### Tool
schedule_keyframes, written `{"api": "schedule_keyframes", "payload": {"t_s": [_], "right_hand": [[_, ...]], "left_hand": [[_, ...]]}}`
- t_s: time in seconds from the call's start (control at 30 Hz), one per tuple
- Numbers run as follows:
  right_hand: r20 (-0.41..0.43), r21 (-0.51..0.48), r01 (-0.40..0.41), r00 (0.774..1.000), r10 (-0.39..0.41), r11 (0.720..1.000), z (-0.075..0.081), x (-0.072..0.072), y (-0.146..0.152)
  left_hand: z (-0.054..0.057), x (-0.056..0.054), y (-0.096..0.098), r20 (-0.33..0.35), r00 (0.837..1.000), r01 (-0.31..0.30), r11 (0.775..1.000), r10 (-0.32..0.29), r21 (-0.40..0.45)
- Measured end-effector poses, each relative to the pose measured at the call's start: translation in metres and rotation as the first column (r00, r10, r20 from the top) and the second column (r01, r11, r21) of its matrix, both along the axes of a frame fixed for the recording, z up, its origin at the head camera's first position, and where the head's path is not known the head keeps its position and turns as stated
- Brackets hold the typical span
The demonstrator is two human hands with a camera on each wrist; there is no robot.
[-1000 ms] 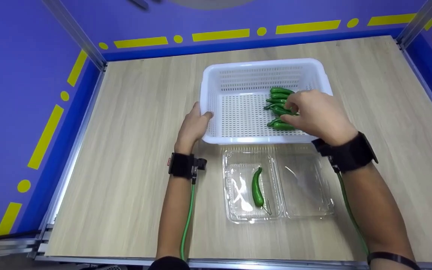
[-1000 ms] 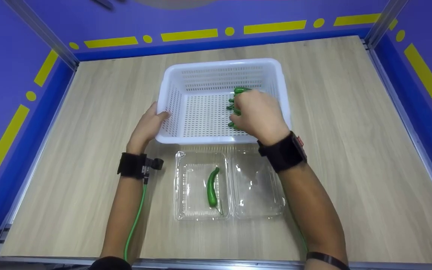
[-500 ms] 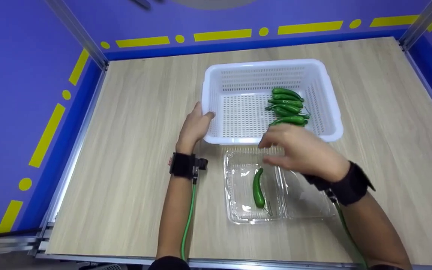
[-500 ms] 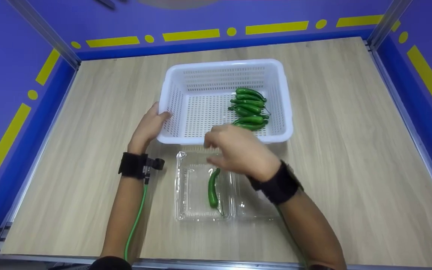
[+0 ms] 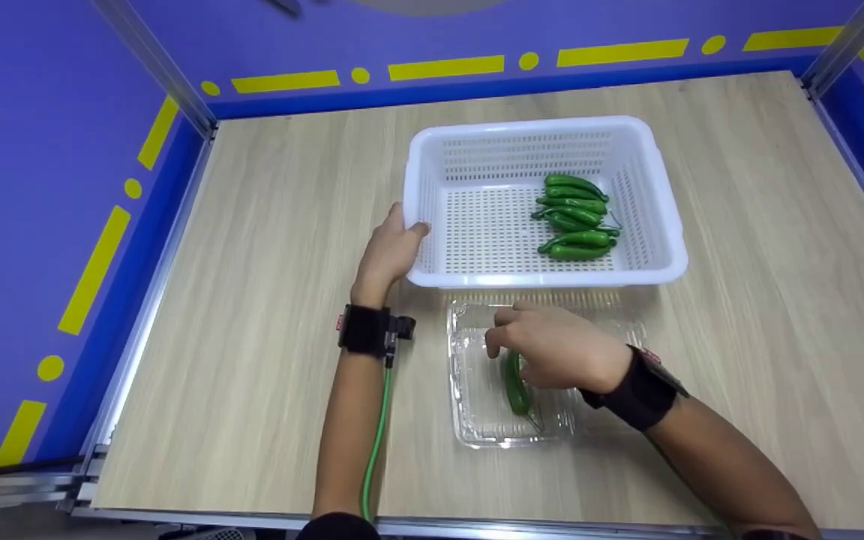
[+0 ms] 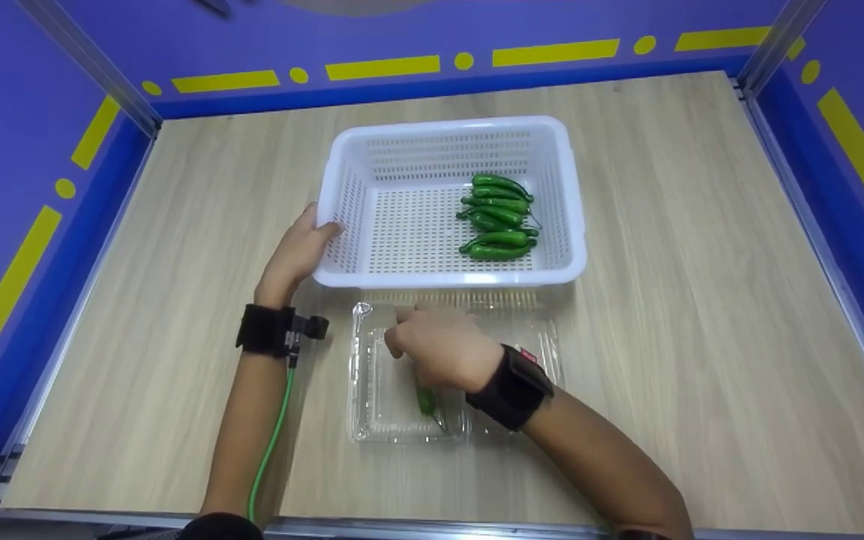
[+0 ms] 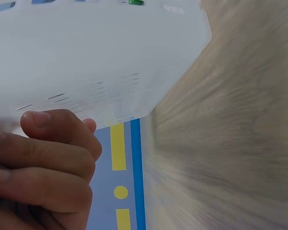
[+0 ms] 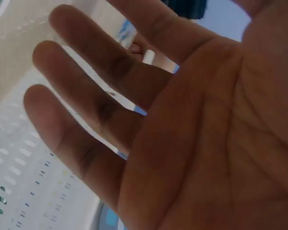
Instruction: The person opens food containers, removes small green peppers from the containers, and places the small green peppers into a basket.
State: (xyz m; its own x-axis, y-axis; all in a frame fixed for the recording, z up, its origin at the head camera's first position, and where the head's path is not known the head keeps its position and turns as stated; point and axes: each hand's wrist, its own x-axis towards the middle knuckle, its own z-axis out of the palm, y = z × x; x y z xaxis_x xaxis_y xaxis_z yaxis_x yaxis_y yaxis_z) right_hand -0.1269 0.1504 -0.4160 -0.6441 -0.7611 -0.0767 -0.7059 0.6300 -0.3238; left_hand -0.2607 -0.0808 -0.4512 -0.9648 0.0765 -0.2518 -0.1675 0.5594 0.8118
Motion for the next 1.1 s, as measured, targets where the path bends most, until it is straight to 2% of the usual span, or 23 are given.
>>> {"api": "schedule_keyframes", "payload": {"t_s": [0.27,0.53,0.8,1.1], "right_hand": [[-0.026,0.101,0.09,0.996,-0.088,0.991,-0.015,0.002,-0.007],[-0.082,0.106,0.076,0.994,-0.067,0.991,-0.026,0.003,-0.009],[-0.093,0.115,0.084,0.993,-0.073,0.99,-0.031,0.002,-0.01],[-0.082,0.137,0.105,0.992,-0.094,0.985,-0.028,0.002,-0.01]], "left_hand": [[-0.001,-0.001,0.0,0.001,1.0,-0.002,1.0,0.002,-0.018],[-0.002,-0.001,0.0,-0.005,1.0,-0.005,1.0,0.005,-0.012],[-0.002,0.0,-0.002,-0.006,1.0,0.007,1.0,-0.007,0.011],[-0.002,-0.001,-0.001,0.006,1.0,-0.004,1.0,0.003,0.017]]}}
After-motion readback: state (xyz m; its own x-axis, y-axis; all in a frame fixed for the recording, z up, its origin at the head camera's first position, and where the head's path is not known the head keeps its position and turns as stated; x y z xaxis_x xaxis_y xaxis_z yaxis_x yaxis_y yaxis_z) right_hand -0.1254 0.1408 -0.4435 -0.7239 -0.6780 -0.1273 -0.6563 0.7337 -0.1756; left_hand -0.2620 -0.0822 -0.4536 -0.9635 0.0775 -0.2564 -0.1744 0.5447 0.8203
